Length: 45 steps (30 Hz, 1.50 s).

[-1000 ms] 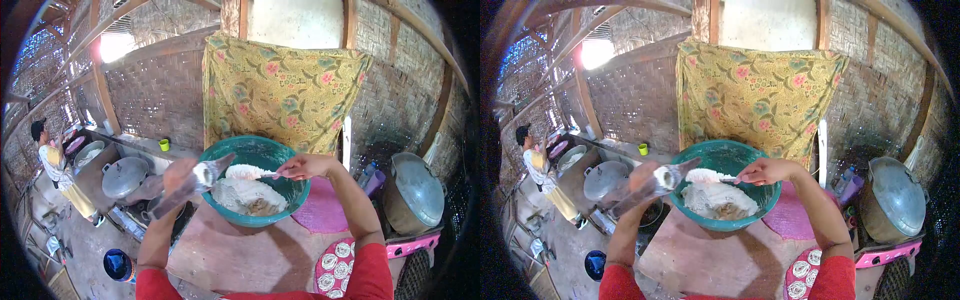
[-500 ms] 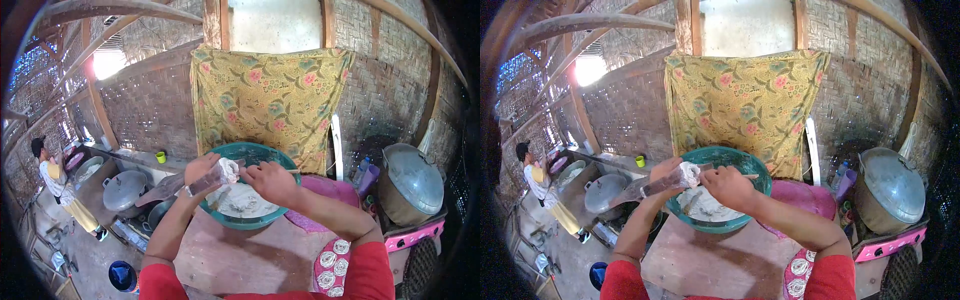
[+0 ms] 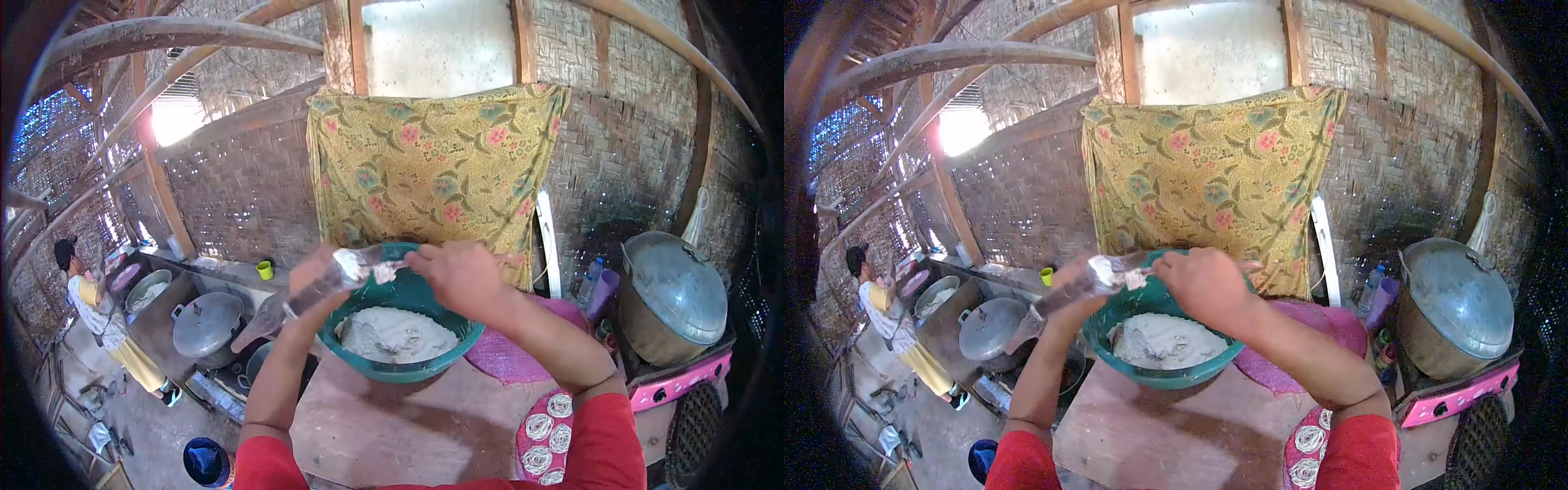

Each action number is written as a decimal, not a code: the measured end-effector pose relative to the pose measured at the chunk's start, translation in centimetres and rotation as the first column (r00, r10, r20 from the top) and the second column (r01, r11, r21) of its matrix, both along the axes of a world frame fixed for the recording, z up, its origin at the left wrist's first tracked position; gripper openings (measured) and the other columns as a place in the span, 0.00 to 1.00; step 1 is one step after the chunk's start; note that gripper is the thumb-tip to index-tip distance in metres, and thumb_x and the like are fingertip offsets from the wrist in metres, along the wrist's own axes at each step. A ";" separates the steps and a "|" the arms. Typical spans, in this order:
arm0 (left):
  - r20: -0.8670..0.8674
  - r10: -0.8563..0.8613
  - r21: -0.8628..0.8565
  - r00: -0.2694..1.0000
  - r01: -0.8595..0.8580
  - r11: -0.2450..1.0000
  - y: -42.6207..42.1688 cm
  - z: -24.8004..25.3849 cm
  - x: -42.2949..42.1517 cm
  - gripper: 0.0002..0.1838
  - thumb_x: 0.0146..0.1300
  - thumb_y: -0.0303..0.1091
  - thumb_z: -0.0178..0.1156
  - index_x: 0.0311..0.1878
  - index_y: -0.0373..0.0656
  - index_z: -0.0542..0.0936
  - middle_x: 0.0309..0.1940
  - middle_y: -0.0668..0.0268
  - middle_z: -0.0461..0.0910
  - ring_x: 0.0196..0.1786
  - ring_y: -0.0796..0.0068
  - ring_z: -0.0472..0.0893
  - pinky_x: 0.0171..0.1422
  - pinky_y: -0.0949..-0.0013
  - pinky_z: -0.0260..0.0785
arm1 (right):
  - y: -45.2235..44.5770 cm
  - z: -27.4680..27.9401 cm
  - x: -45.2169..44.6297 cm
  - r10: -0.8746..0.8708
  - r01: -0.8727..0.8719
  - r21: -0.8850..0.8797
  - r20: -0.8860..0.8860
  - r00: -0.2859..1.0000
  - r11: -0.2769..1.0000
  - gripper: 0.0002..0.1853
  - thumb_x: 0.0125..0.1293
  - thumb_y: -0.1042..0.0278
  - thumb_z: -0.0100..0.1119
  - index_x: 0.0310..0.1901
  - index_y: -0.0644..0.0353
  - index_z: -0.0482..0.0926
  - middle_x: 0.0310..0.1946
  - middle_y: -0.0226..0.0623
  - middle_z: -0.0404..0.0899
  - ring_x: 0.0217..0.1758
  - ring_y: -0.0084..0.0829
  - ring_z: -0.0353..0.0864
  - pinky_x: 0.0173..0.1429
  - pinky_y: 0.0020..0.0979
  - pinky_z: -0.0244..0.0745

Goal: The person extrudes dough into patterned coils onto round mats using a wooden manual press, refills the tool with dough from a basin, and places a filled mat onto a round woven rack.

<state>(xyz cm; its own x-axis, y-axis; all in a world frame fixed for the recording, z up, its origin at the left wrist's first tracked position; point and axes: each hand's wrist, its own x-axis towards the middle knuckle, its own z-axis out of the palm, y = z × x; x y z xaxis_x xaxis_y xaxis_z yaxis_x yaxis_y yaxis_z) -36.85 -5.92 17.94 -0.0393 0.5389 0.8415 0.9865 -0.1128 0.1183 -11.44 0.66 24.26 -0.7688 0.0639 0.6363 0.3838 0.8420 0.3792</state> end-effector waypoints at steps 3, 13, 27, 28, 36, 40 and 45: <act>-0.186 -0.009 -0.029 0.982 0.003 1.000 -0.9 1.3 3.0 0.19 0.41 0.44 0.69 0.32 0.45 0.74 0.26 0.60 0.74 0.31 0.55 0.78 0.34 0.59 0.70 | -0.5 -1.1 -1.4 -0.011 0.007 0.027 0.145 0.989 1.000 0.17 0.51 0.71 0.54 0.46 0.53 0.77 0.30 0.31 0.75 0.30 0.33 0.79 0.31 0.36 0.73; 0.161 -0.058 0.065 0.985 0.048 0.997 -0.5 -0.2 -1.8 0.15 0.47 0.39 0.69 0.38 0.46 0.81 0.30 0.64 0.82 0.35 0.67 0.83 0.42 0.68 0.74 | -1.0 -0.5 1.3 -0.034 -0.035 -0.296 -0.225 0.974 0.955 0.15 0.57 0.72 0.52 0.47 0.51 0.77 0.31 0.37 0.74 0.29 0.39 0.78 0.33 0.39 0.74; 0.063 -0.007 0.305 0.998 -0.012 0.952 1.9 -1.0 -1.6 0.14 0.47 0.42 0.66 0.35 0.47 0.79 0.27 0.62 0.79 0.30 0.58 0.80 0.35 0.60 0.72 | 0.1 -9.8 -2.9 0.152 -0.567 -0.742 -0.553 0.820 0.359 0.22 0.66 0.79 0.46 0.62 0.58 0.68 0.43 0.43 0.81 0.30 0.28 0.75 0.41 0.29 0.74; 0.146 0.191 0.052 0.971 -0.200 0.978 1.2 -0.3 -0.3 0.13 0.46 0.39 0.65 0.36 0.46 0.79 0.30 0.59 0.79 0.34 0.54 0.80 0.38 0.60 0.72 | 0.2 -9.9 -3.4 0.132 -0.569 -0.757 -0.559 0.819 0.322 0.22 0.67 0.78 0.46 0.63 0.57 0.67 0.43 0.39 0.81 0.30 0.24 0.71 0.40 0.27 0.73; -0.041 0.234 0.133 0.971 -0.227 0.965 2.9 -1.5 -2.7 0.10 0.49 0.40 0.66 0.32 0.47 0.82 0.29 0.64 0.81 0.34 0.62 0.81 0.37 0.64 0.72 | -2.1 -7.7 -2.5 0.057 -0.420 -0.864 -0.451 0.891 -0.277 0.21 0.70 0.73 0.45 0.64 0.57 0.67 0.35 0.32 0.80 0.27 0.18 0.66 0.36 0.22 0.71; -0.066 0.484 -0.119 0.872 -0.489 0.864 -0.6 1.1 -1.2 0.14 0.49 0.43 0.66 0.36 0.46 0.81 0.33 0.62 0.82 0.39 0.61 0.81 0.45 0.63 0.72 | 4.8 -15.3 -4.3 0.047 -0.385 -0.739 -0.434 0.900 0.553 0.16 0.68 0.65 0.46 0.54 0.52 0.79 0.35 0.42 0.81 0.34 0.40 0.82 0.36 0.36 0.75; 0.474 0.067 -0.168 0.878 0.016 0.986 -7.8 4.5 -0.2 0.17 0.49 0.39 0.65 0.39 0.38 0.78 0.35 0.62 0.81 0.37 0.70 0.80 0.43 0.66 0.71 | 3.6 -16.6 -3.4 -0.169 0.381 -0.491 0.421 0.891 0.784 0.16 0.67 0.57 0.50 0.50 0.51 0.80 0.46 0.44 0.76 0.45 0.45 0.77 0.50 0.40 0.72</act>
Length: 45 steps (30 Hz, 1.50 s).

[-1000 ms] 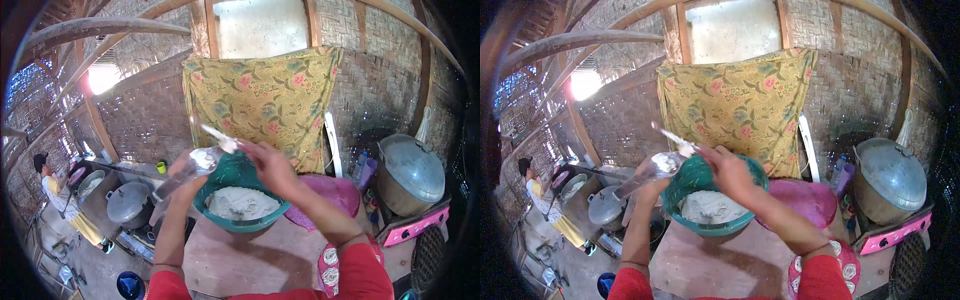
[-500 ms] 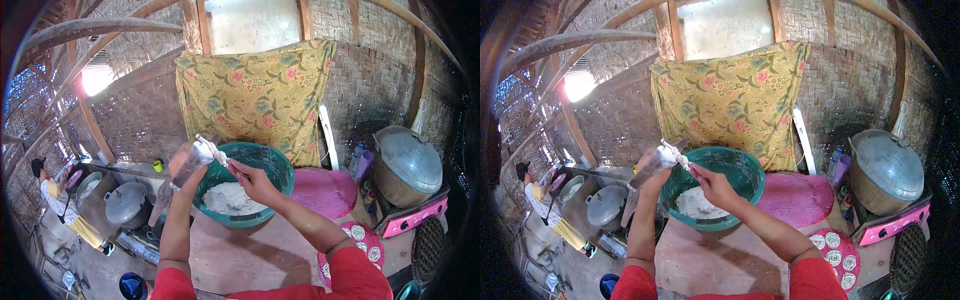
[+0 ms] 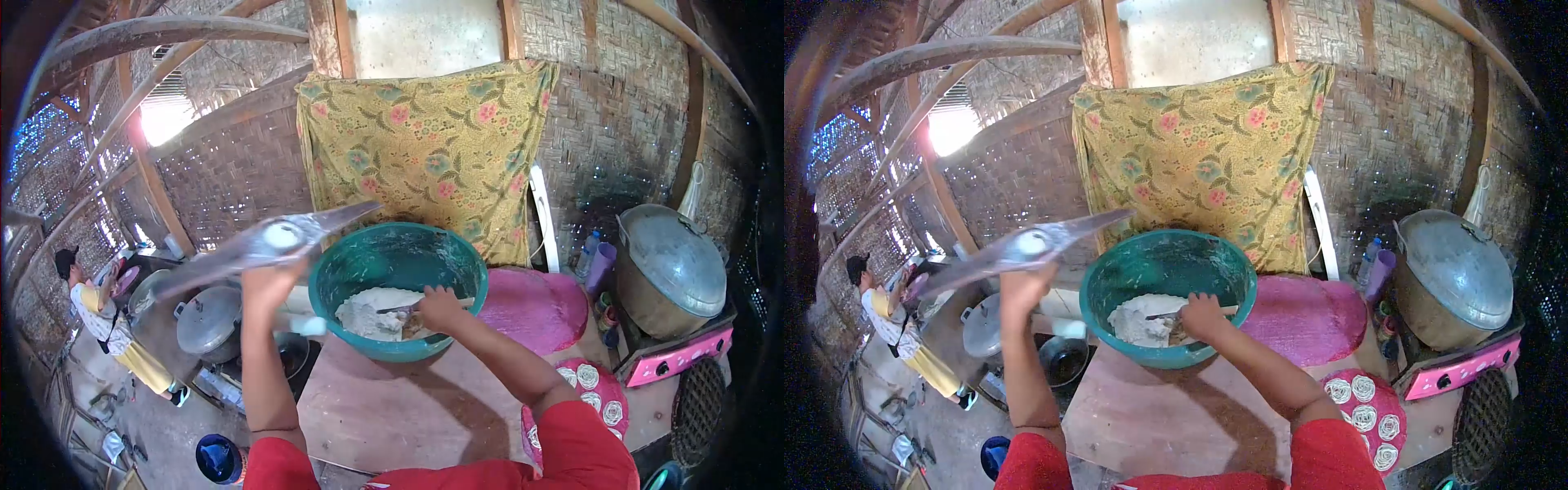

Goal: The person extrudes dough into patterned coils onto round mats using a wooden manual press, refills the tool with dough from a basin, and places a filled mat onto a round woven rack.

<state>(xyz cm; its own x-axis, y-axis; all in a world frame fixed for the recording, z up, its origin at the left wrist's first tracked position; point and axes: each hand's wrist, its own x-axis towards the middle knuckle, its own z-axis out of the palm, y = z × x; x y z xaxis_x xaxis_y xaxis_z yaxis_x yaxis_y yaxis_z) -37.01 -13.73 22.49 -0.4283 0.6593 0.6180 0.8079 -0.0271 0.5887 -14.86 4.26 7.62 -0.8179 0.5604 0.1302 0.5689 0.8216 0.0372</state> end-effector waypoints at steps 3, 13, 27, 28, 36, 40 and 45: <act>0.549 -0.573 0.517 0.608 0.292 0.805 -2.2 0.3 0.3 0.06 0.51 0.30 0.57 0.32 0.41 0.73 0.28 0.66 0.72 0.29 0.76 0.71 0.34 0.67 0.64 | -1.0 0.5 -1.4 0.300 -0.456 -0.255 -0.474 0.828 0.853 0.21 0.67 0.48 0.51 0.55 0.49 0.78 0.55 0.45 0.72 0.60 0.40 0.69 0.62 0.37 0.64; 0.782 -0.616 0.574 0.101 0.268 0.773 3.0 -13.1 11.0 0.12 0.61 0.38 0.54 0.44 0.42 0.76 0.49 0.62 0.77 0.53 0.62 0.75 0.56 0.58 0.70 | -16.7 -1.5 11.9 -0.692 -0.743 -0.122 -0.293 0.660 -0.658 0.49 0.59 0.22 0.34 0.66 0.62 0.57 0.31 0.42 0.72 0.12 0.16 0.56 0.09 0.19 0.53; 0.213 -0.892 -0.304 0.398 0.895 0.327 -4.1 -17.6 27.8 0.22 0.53 0.44 0.68 0.48 0.43 0.79 0.43 0.63 0.80 0.43 0.74 0.80 0.51 0.71 0.72 | -24.7 8.0 29.6 -0.197 0.053 -0.284 -0.508 0.838 0.957 0.46 0.51 0.48 0.67 0.63 0.66 0.54 0.52 0.58 0.71 0.52 0.56 0.76 0.53 0.47 0.73; 0.575 -0.760 -0.261 0.302 0.949 0.179 -6.5 -13.4 28.8 0.25 0.50 0.46 0.70 0.48 0.43 0.79 0.45 0.62 0.80 0.47 0.74 0.79 0.53 0.72 0.71 | -25.0 7.8 30.2 -0.215 0.068 -0.296 -0.502 0.837 0.953 0.46 0.51 0.48 0.67 0.63 0.66 0.54 0.52 0.58 0.71 0.52 0.56 0.76 0.53 0.47 0.73; 0.767 -0.638 -0.383 0.074 0.850 -0.362 -6.7 -25.3 36.3 0.29 0.49 0.48 0.69 0.52 0.42 0.77 0.47 0.59 0.79 0.49 0.70 0.77 0.56 0.66 0.68 | -27.0 2.9 34.5 -0.473 0.263 -0.697 -0.125 0.872 0.667 0.45 0.58 0.41 0.59 0.66 0.65 0.53 0.54 0.62 0.69 0.52 0.54 0.76 0.57 0.43 0.72; 0.800 -0.598 -0.333 0.053 0.868 -0.368 -4.8 -21.8 37.9 0.27 0.48 0.43 0.70 0.51 0.43 0.77 0.41 0.61 0.80 0.40 0.75 0.78 0.47 0.70 0.71 | -26.3 -1.5 41.2 -0.690 -0.370 -0.885 -0.457 0.562 0.285 0.50 0.55 0.41 0.62 0.68 0.67 0.49 0.61 0.57 0.63 0.64 0.47 0.66 0.65 0.41 0.62; 0.690 -0.721 -0.277 0.065 0.944 -0.180 -2.8 -15.6 40.1 0.22 0.53 0.34 0.67 0.50 0.34 0.75 0.44 0.58 0.79 0.45 0.70 0.78 0.51 0.68 0.70 | -29.0 -7.8 45.9 -0.707 -0.826 -0.516 -0.498 0.503 -0.225 0.61 0.44 0.36 0.68 0.70 0.65 0.46 0.61 0.57 0.63 0.60 0.47 0.70 0.61 0.45 0.64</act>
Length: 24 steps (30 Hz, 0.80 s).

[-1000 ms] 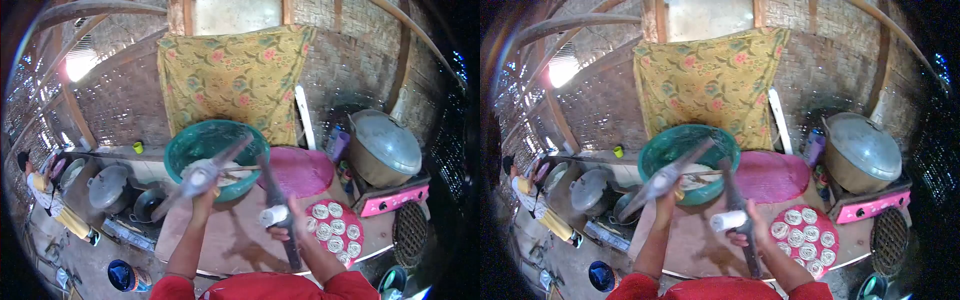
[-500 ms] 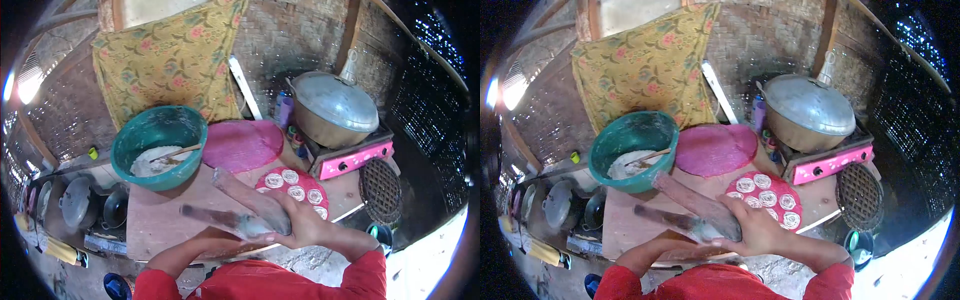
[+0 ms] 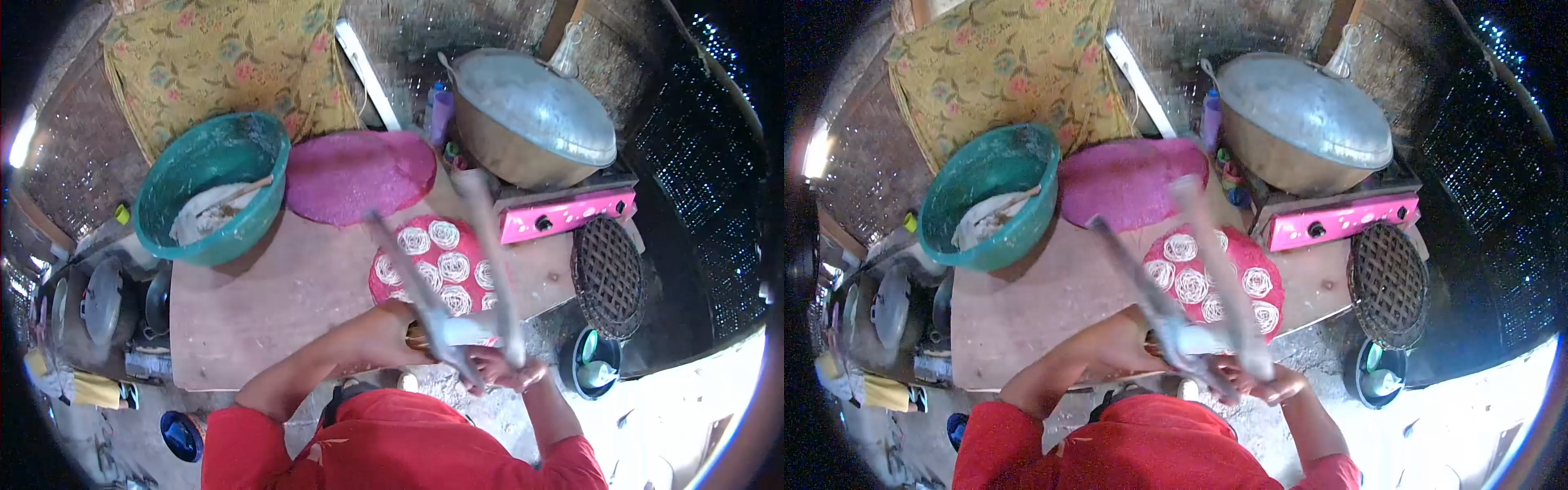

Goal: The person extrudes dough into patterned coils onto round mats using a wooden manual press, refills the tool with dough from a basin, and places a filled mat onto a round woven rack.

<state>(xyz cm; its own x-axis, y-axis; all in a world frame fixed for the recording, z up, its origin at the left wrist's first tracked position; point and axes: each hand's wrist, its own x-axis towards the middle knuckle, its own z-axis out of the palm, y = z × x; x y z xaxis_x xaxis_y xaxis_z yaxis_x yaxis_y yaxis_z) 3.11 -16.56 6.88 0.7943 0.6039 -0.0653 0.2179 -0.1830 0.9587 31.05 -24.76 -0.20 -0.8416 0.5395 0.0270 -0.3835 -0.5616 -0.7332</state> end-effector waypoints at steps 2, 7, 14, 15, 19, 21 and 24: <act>0.039 -0.053 0.164 0.998 0.046 0.985 0.5 -2.3 0.7 0.20 0.55 0.34 0.65 0.49 0.35 0.76 0.46 0.58 0.78 0.48 0.69 0.77 0.54 0.67 0.69 | -1.1 -0.9 2.1 -0.097 0.099 0.000 -0.196 0.976 0.995 0.61 0.44 0.35 0.67 0.70 0.66 0.46 0.61 0.58 0.64 0.59 0.47 0.70 0.61 0.45 0.64; -0.047 0.425 0.834 0.904 -0.199 0.515 -3.1 -9.3 2.6 0.13 0.56 0.40 0.62 0.44 0.50 0.80 0.56 0.65 0.72 0.59 0.66 0.70 0.64 0.47 0.57 | -3.8 -1.5 8.8 -0.323 0.372 0.017 -0.458 0.828 0.928 0.61 0.44 0.32 0.65 0.70 0.66 0.46 0.60 0.58 0.64 0.59 0.47 0.70 0.61 0.45 0.65; -0.129 0.278 0.961 0.952 0.050 0.273 -5.9 -22.5 6.2 0.14 0.51 0.43 0.65 0.42 0.57 0.79 0.64 0.75 0.62 0.65 0.65 0.58 0.70 0.36 0.41 | -7.3 -1.8 14.5 -0.466 0.578 0.013 -0.576 0.671 0.816 0.62 0.43 0.29 0.61 0.70 0.67 0.46 0.60 0.58 0.65 0.58 0.47 0.71 0.60 0.46 0.65; -0.148 0.288 0.966 0.946 0.076 0.246 -5.8 -22.4 6.5 0.12 0.52 0.42 0.64 0.41 0.57 0.79 0.64 0.76 0.62 0.65 0.65 0.58 0.70 0.36 0.41 | -7.5 -1.9 14.7 -0.475 0.590 0.011 -0.581 0.661 0.808 0.62 0.43 0.28 0.60 0.70 0.67 0.46 0.59 0.58 0.65 0.58 0.47 0.71 0.60 0.46 0.65; -0.117 0.271 0.961 0.955 0.040 0.274 -5.5 -21.6 6.6 0.07 0.53 0.40 0.63 0.36 0.55 0.80 0.64 0.76 0.64 0.64 0.65 0.59 0.69 0.36 0.42 | -7.5 -2.0 15.3 -0.486 0.606 0.005 -0.593 0.642 0.795 0.63 0.42 0.26 0.58 0.70 0.67 0.46 0.59 0.59 0.65 0.57 0.47 0.71 0.59 0.46 0.65; -0.023 0.305 0.959 0.952 -0.065 0.276 -5.7 -21.0 5.9 0.07 0.49 0.41 0.66 0.32 0.55 0.81 0.61 0.76 0.68 0.63 0.65 0.60 0.69 0.37 0.42 | -7.4 -2.0 15.5 -0.485 0.606 0.000 -0.600 0.637 0.796 0.63 0.42 0.25 0.57 0.70 0.67 0.46 0.59 0.59 0.65 0.57 0.47 0.72 0.59 0.46 0.65; -0.023 0.419 0.907 0.908 -0.157 0.390 -5.5 -19.8 2.9 0.09 0.44 0.41 0.69 0.31 0.57 0.82 0.58 0.76 0.70 0.63 0.62 0.60 0.71 0.37 0.40 | -7.1 -2.1 15.7 -0.482 0.601 -0.003 -0.600 0.638 0.800 0.64 0.42 0.24 0.55 0.70 0.67 0.46 0.59 0.59 0.65 0.57 0.47 0.72 0.59 0.46 0.66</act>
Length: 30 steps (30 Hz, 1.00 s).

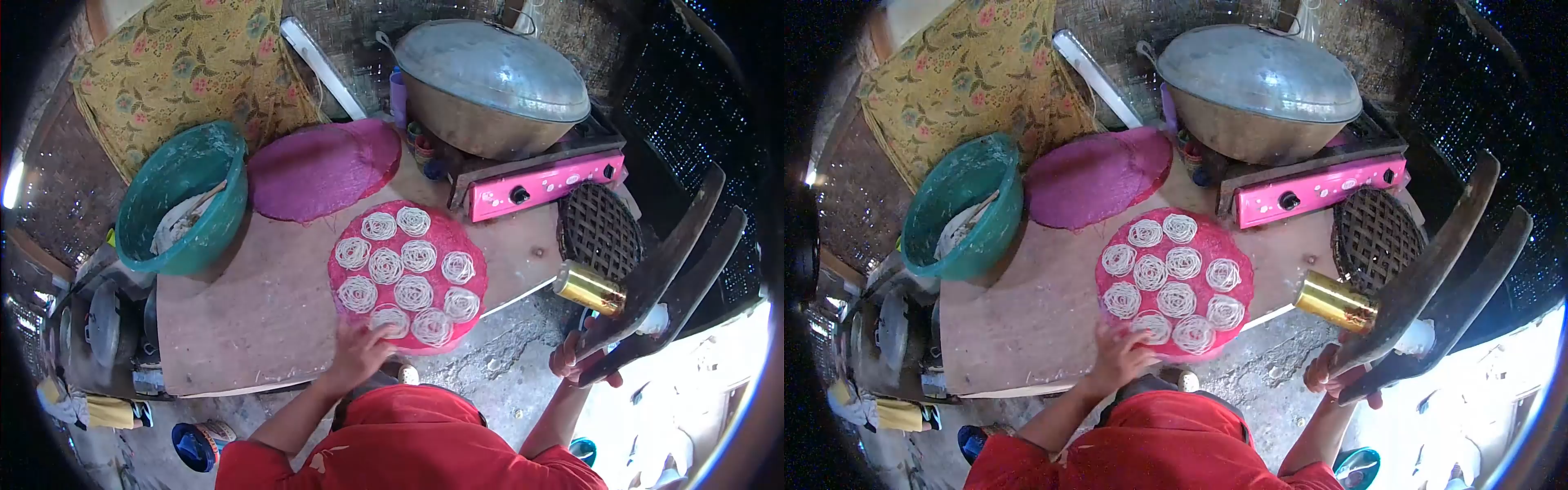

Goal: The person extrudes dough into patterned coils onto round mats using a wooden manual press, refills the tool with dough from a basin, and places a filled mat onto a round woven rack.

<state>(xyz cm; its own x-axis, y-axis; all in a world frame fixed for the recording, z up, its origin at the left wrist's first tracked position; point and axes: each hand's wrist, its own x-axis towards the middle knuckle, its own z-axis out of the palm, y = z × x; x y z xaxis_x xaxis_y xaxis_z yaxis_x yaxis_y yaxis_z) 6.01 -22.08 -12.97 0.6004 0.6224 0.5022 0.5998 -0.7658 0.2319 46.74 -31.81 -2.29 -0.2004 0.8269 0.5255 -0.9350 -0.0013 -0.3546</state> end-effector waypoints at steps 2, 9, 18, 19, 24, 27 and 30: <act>-0.059 0.138 0.014 0.989 -0.138 0.990 0.3 1.7 -3.0 0.10 0.41 0.40 0.70 0.30 0.60 0.82 0.54 0.75 0.72 0.63 0.58 0.60 0.72 0.38 0.37 | 0.5 0.0 -0.1 0.015 -0.015 -0.002 -0.002 1.000 1.000 0.64 0.41 0.23 0.54 0.70 0.68 0.46 0.59 0.59 0.65 0.56 0.46 0.72 0.58 0.46 0.66; -0.101 0.445 0.078 0.890 -0.439 0.895 6.5 3.9 -14.0 0.07 0.41 0.31 0.67 0.26 0.56 0.83 0.55 0.69 0.71 0.63 0.54 0.62 0.72 0.38 0.40 | 2.5 0.1 -2.0 0.145 -0.145 -0.022 0.018 0.989 0.989 0.66 0.41 0.19 0.50 0.70 0.68 0.45 0.58 0.59 0.66 0.56 0.46 0.72 0.58 0.46 0.66; 0.474 0.259 0.012 0.842 -0.300 0.954 14.4 15.2 -8.0 0.18 0.58 0.41 0.62 0.50 0.44 0.79 0.62 0.59 0.67 0.66 0.56 0.64 0.69 0.50 0.56 | 6.2 0.7 -8.3 0.530 -0.522 -0.106 0.076 0.845 0.847 0.68 0.40 0.14 0.45 0.70 0.69 0.45 0.57 0.60 0.67 0.54 0.46 0.73 0.57 0.47 0.67; 0.415 0.118 0.038 0.902 -0.147 0.988 14.4 17.4 -6.3 0.27 0.60 0.50 0.58 0.57 0.43 0.73 0.64 0.57 0.65 0.67 0.57 0.64 0.68 0.51 0.58 | 6.5 0.7 -9.5 0.586 -0.576 -0.119 0.074 0.807 0.809 0.68 0.40 0.14 0.44 0.70 0.69 0.45 0.57 0.60 0.67 0.54 0.46 0.73 0.57 0.47 0.67; 0.904 -0.187 -0.192 0.385 0.756 0.626 9.3 26.0 2.4 0.54 0.55 0.77 0.37 0.73 0.43 0.42 0.68 0.49 0.56 0.67 0.57 0.64 0.68 0.50 0.58 | 8.1 0.9 -13.7 0.774 -0.752 -0.182 0.124 0.621 0.633 0.69 0.39 0.11 0.41 0.70 0.70 0.45 0.57 0.60 0.67 0.54 0.46 0.74 0.56 0.47 0.67; 0.995 0.060 0.062 -0.081 0.962 0.264 9.5 27.0 3.3 0.51 0.58 0.75 0.33 0.72 0.40 0.46 0.67 0.48 0.59 0.66 0.56 0.66 0.69 0.51 0.57 | 8.9 1.2 -14.1 0.818 -0.780 -0.247 0.215 0.534 0.575 0.70 0.39 0.10 0.40 0.70 0.70 0.45 0.56 0.61 0.67 0.53 0.46 0.74 0.56 0.47 0.67; 0.998 0.056 -0.024 0.013 0.979 0.203 12.0 25.9 3.0 0.44 0.65 0.68 0.35 0.67 0.34 0.59 0.58 0.47 0.71 0.63 0.55 0.69 0.68 0.54 0.58 | 9.9 1.5 -12.9 0.799 -0.720 -0.358 0.364 0.478 0.594 0.71 0.38 0.08 0.38 0.70 0.70 0.45 0.56 0.61 0.68 0.53 0.46 0.74 0.55 0.47 0.67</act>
<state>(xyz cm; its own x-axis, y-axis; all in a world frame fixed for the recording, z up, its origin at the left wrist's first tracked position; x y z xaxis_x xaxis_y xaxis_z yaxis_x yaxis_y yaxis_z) 9.05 -10.09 12.89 0.5145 0.6507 0.5585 -0.7891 0.1045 0.6053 33.82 -21.93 -0.77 -0.9555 0.2833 0.0825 -0.2679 -0.7159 -0.6447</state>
